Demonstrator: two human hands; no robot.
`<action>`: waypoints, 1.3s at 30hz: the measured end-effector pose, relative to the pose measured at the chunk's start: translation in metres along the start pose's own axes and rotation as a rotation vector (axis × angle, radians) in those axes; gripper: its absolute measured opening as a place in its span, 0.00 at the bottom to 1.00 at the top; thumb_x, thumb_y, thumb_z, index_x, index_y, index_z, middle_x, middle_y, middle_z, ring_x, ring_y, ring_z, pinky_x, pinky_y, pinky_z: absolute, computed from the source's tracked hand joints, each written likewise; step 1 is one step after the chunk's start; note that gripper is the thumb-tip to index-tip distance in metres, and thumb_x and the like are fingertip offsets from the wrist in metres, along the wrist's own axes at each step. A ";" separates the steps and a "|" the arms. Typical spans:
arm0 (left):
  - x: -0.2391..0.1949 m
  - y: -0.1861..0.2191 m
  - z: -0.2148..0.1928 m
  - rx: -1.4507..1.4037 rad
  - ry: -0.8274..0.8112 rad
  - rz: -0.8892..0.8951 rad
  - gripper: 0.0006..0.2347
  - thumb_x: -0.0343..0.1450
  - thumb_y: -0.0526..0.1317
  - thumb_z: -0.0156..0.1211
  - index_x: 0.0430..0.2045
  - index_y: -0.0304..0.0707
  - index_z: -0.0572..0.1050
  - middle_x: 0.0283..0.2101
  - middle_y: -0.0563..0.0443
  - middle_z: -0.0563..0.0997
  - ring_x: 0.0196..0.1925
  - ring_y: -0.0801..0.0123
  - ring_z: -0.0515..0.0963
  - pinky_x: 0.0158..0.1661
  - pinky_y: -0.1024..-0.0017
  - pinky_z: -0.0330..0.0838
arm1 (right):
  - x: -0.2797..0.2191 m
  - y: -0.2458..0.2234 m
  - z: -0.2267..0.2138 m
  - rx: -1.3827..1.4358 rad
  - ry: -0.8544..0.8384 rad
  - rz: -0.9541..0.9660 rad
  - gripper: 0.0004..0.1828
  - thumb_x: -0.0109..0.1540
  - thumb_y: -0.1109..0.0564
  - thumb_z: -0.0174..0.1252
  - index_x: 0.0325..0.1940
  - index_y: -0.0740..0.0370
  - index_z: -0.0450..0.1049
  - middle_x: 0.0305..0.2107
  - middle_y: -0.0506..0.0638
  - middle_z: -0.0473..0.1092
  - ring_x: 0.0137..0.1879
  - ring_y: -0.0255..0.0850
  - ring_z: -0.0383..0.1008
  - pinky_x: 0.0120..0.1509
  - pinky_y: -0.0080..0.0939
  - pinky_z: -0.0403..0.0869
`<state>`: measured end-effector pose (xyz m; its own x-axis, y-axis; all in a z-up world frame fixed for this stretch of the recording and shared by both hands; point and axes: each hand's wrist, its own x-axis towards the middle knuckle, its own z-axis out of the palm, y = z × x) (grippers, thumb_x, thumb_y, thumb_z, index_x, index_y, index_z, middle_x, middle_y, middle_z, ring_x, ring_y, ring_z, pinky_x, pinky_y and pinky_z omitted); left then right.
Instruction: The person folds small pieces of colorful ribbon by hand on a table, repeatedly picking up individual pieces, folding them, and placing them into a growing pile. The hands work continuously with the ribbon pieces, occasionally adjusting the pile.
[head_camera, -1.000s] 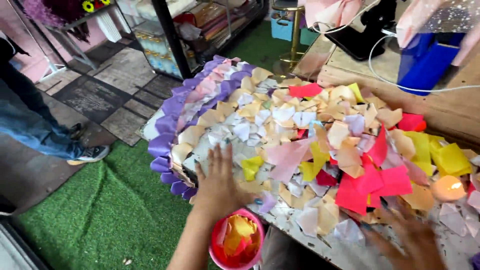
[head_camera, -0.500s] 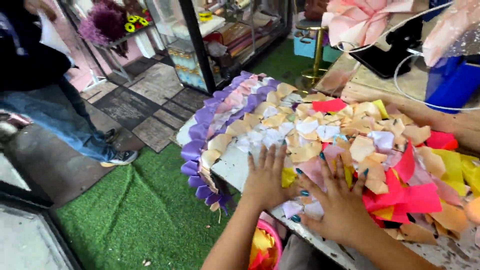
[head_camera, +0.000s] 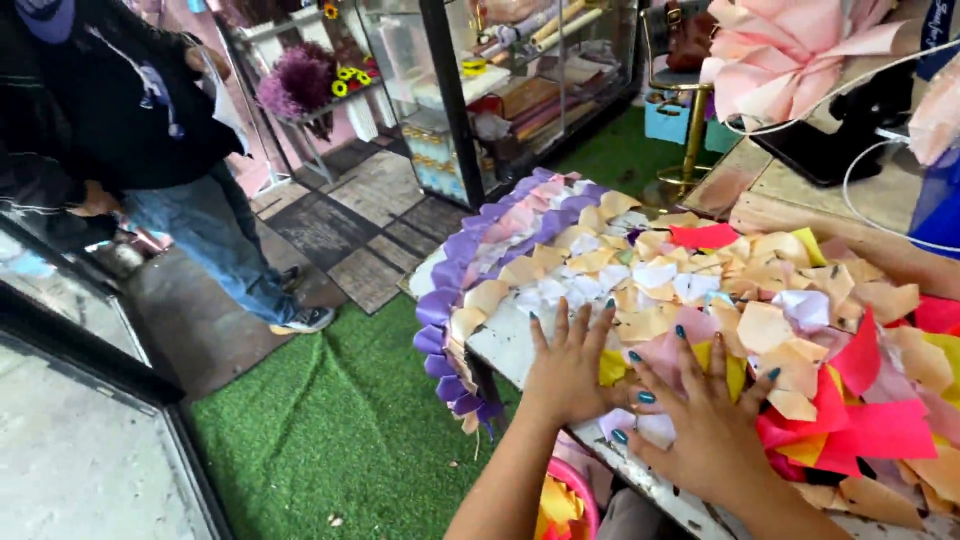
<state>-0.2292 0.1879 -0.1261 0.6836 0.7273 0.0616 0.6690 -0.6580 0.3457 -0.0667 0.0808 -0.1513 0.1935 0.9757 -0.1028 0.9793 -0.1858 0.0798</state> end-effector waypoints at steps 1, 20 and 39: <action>0.000 0.001 0.000 -0.007 -0.003 -0.008 0.46 0.63 0.71 0.44 0.75 0.50 0.42 0.79 0.38 0.44 0.80 0.39 0.30 0.67 0.28 0.22 | -0.002 -0.001 -0.009 0.019 -0.098 0.022 0.50 0.57 0.12 0.38 0.79 0.19 0.33 0.80 0.46 0.15 0.83 0.64 0.09 0.71 0.89 0.34; -0.001 -0.004 0.006 -0.066 0.116 0.035 0.44 0.63 0.72 0.41 0.74 0.52 0.49 0.77 0.36 0.49 0.79 0.38 0.34 0.66 0.26 0.24 | -0.002 0.002 0.005 0.030 0.032 0.006 0.49 0.55 0.13 0.44 0.77 0.16 0.39 0.79 0.49 0.23 0.82 0.66 0.14 0.69 0.91 0.35; 0.003 -0.015 0.022 -0.062 0.220 0.059 0.43 0.64 0.73 0.47 0.73 0.51 0.53 0.76 0.37 0.51 0.78 0.34 0.39 0.64 0.24 0.28 | -0.011 -0.002 -0.021 0.115 -0.055 -0.036 0.47 0.59 0.18 0.47 0.79 0.18 0.38 0.79 0.52 0.20 0.81 0.68 0.15 0.68 0.94 0.33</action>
<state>-0.2307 0.1958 -0.1513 0.6364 0.7175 0.2831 0.6063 -0.6922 0.3916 -0.0725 0.0729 -0.1291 0.1581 0.9748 -0.1576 0.9854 -0.1660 -0.0385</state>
